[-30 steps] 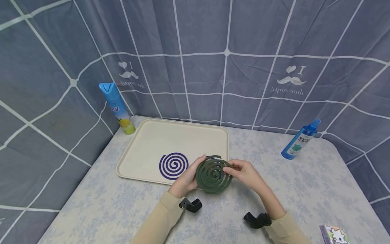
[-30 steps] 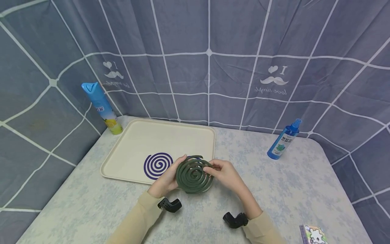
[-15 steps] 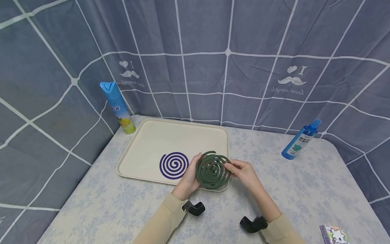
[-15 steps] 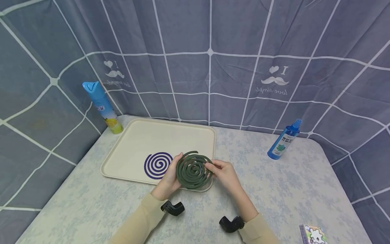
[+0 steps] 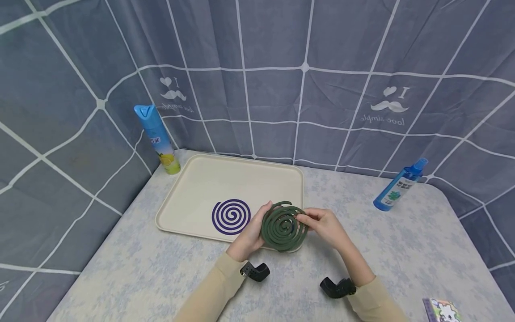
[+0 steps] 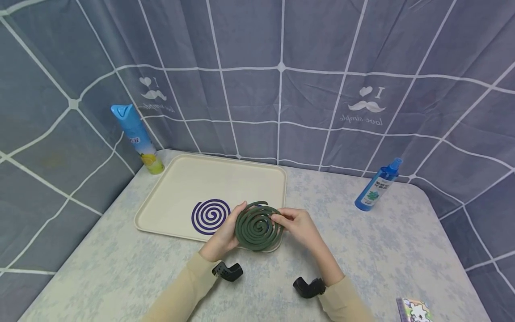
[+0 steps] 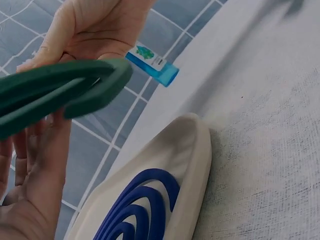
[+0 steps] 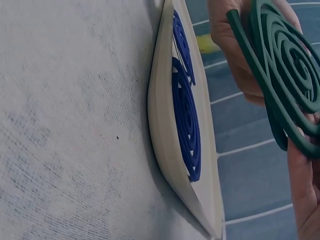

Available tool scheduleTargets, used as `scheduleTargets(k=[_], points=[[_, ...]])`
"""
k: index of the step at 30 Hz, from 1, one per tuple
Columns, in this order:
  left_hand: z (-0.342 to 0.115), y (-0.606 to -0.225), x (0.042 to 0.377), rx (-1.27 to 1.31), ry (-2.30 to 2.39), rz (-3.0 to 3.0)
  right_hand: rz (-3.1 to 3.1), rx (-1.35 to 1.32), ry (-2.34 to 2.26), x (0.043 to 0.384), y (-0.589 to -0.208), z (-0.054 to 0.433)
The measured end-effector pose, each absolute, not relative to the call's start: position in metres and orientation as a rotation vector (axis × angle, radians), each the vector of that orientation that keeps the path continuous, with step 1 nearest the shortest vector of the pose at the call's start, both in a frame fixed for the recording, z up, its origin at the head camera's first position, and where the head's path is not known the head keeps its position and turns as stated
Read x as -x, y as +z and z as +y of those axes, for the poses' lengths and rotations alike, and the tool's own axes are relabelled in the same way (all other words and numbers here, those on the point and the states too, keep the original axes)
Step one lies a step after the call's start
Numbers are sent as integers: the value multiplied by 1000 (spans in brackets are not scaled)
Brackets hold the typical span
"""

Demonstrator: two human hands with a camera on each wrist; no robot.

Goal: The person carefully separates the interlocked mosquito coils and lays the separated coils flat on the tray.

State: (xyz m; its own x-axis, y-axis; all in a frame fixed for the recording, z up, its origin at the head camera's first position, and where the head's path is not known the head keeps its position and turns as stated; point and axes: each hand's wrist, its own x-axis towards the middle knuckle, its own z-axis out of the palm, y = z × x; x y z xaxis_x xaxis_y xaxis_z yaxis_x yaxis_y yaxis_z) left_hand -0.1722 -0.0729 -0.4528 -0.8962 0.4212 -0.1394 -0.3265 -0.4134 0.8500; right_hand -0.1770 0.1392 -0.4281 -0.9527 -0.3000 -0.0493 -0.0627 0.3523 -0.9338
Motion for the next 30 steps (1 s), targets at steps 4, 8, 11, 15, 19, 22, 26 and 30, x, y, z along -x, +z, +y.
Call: scheduleTargets(k=[4, 8, 11, 15, 19, 22, 26, 30], points=[[-75, -453, 173, -131, 2272, 1375, 2418, 390, -1590, 180, -427, 142], [-76, -454, 174, -145, 2252, 1371, 2451, 430, -1534, 181, -427, 143], [-77, -454, 174, -149, 2269, 1351, 2453, 410, -1548, 181, -427, 141], [-76, -453, 174, -124, 2318, 1325, 2424, 301, -1614, 181, -430, 137], [-76, -454, 174, -108, 2351, 1326, 2409, 216, -1649, 181, -432, 134], [-77, -455, 175, -116, 2367, 1322, 2405, 189, -1667, 180, -432, 132], [-78, -456, 175, -121, 2403, 1317, 2338, 160, -1731, 179, -431, 129], [-77, -456, 174, -82, 2459, 1311, 2251, 97, -1810, 178, -432, 125]])
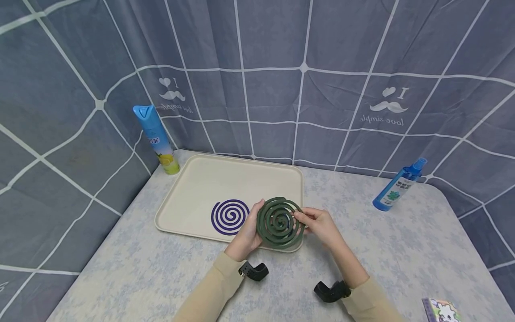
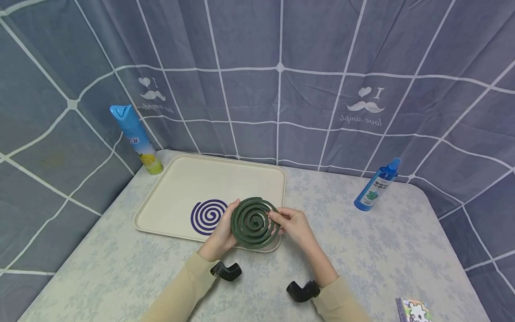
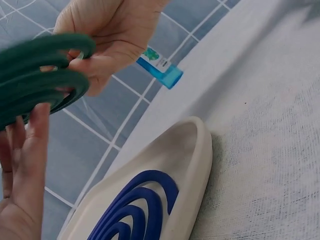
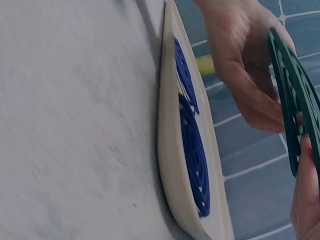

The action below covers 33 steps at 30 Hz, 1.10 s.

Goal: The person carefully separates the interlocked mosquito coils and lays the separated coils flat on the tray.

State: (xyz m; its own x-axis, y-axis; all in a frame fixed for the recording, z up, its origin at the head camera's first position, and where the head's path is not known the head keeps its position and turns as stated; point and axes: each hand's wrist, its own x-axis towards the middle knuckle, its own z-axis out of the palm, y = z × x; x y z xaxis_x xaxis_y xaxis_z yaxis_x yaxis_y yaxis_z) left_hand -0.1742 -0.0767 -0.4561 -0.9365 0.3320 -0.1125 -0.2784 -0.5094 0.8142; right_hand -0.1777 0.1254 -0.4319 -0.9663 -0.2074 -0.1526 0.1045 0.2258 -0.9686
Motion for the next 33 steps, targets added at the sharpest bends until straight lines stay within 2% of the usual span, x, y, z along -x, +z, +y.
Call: scheduleTargets(k=[14, 24, 33], points=[[-73, -463, 175, 61, 2663, 1262, 1953, -202, -2143, 173, -444, 113], [-84, -458, 184, 170, 2774, 1125, 1778, -209, -2211, 176, -447, 96], [-108, -446, 194, 301, 2803, 1221, 1691, -266, -2280, 195, -444, 97]])
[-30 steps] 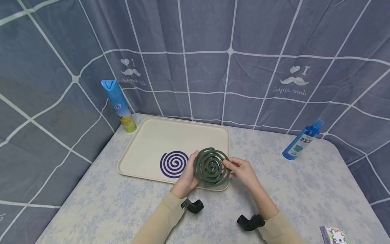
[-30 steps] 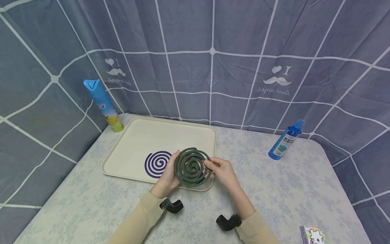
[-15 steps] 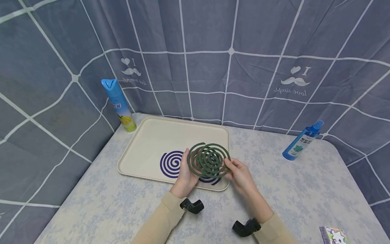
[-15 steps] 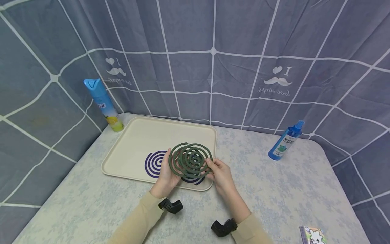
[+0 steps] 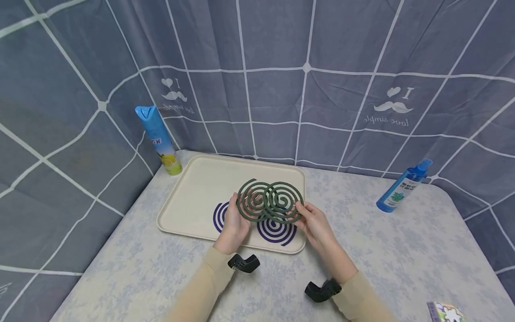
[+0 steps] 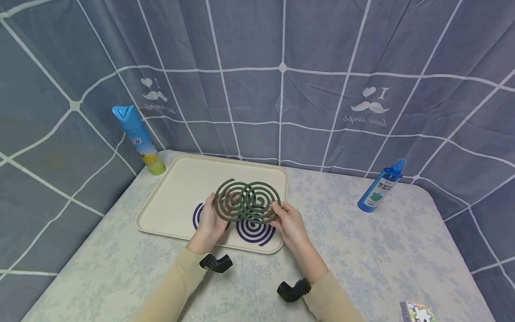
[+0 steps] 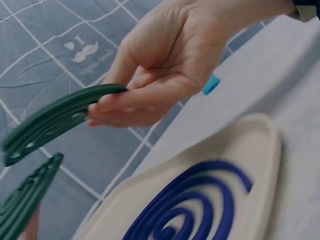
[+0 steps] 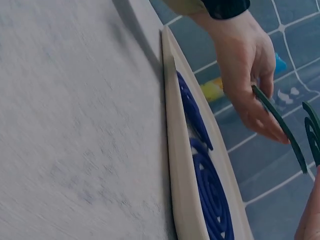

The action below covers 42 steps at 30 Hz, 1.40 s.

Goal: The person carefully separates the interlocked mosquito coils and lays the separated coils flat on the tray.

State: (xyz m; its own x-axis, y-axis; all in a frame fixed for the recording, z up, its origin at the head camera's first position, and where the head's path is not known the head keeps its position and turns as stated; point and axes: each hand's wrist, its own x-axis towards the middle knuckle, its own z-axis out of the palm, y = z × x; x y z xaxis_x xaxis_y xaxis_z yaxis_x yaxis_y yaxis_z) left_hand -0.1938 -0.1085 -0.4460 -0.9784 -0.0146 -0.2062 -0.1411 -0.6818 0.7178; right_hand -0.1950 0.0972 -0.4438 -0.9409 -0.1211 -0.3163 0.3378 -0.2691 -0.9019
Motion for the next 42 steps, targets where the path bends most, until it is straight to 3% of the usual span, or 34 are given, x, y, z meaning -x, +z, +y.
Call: scheduleTargets(k=[12, 26, 31, 35, 42], points=[[-154, -435, 238, 564, 2519, 1830, 1820, -269, -2243, 237, -451, 108], [-156, -450, 282, 754, 2294, 2092, 1902, -279, -2180, 260, -453, 111], [-160, -457, 279, 650, 1952, 2514, 1946, -294, -2126, 262, -454, 109], [-161, -458, 277, 400, 1539, 2827, 1973, -310, -2105, 265, -455, 108], [-160, -462, 279, 124, 1018, 2903, 1993, -328, -2102, 271, -457, 105]])
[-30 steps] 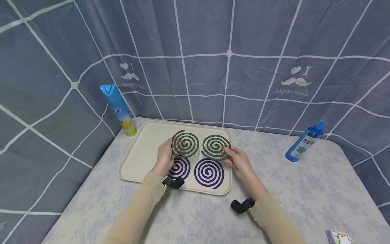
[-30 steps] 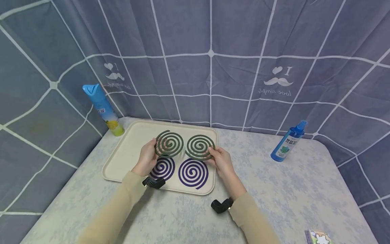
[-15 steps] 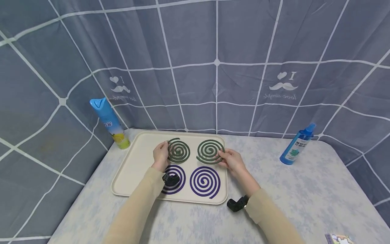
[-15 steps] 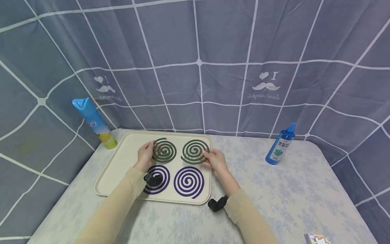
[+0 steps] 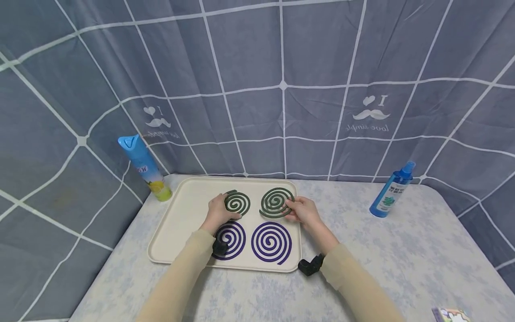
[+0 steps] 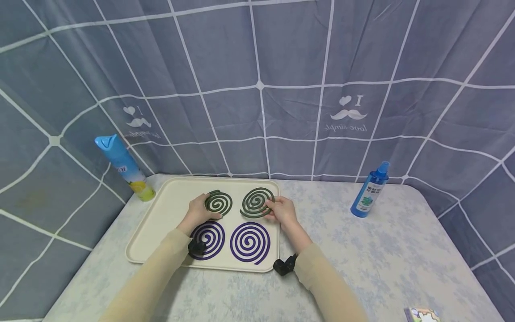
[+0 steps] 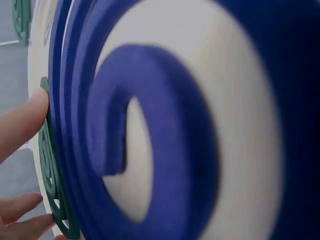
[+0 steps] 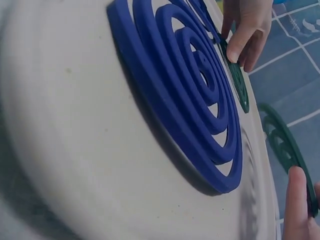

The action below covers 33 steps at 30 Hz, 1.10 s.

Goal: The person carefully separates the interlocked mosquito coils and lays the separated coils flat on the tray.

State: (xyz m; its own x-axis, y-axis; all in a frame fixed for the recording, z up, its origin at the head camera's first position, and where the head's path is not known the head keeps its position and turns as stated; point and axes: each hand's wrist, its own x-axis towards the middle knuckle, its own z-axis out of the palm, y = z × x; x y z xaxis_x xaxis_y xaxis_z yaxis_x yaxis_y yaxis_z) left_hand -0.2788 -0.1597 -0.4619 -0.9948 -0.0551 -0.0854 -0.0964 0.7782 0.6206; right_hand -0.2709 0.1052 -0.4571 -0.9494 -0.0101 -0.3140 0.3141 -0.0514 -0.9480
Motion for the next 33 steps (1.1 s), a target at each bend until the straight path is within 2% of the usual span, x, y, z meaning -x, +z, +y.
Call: scheduleTargets(k=[9, 18, 22, 33], points=[[-164, -465, 277, 147, 985, 2933, 2159, -323, -1971, 279, -465, 96], [-173, -458, 276, 54, 959, 2910, 2767, -48, -1368, 275, -459, 95], [-174, -454, 279, 14, 953, 2900, 2895, -23, -1247, 275, -456, 94], [-172, -454, 278, 92, 973, 2916, 2982, 66, -1023, 277, -464, 90]])
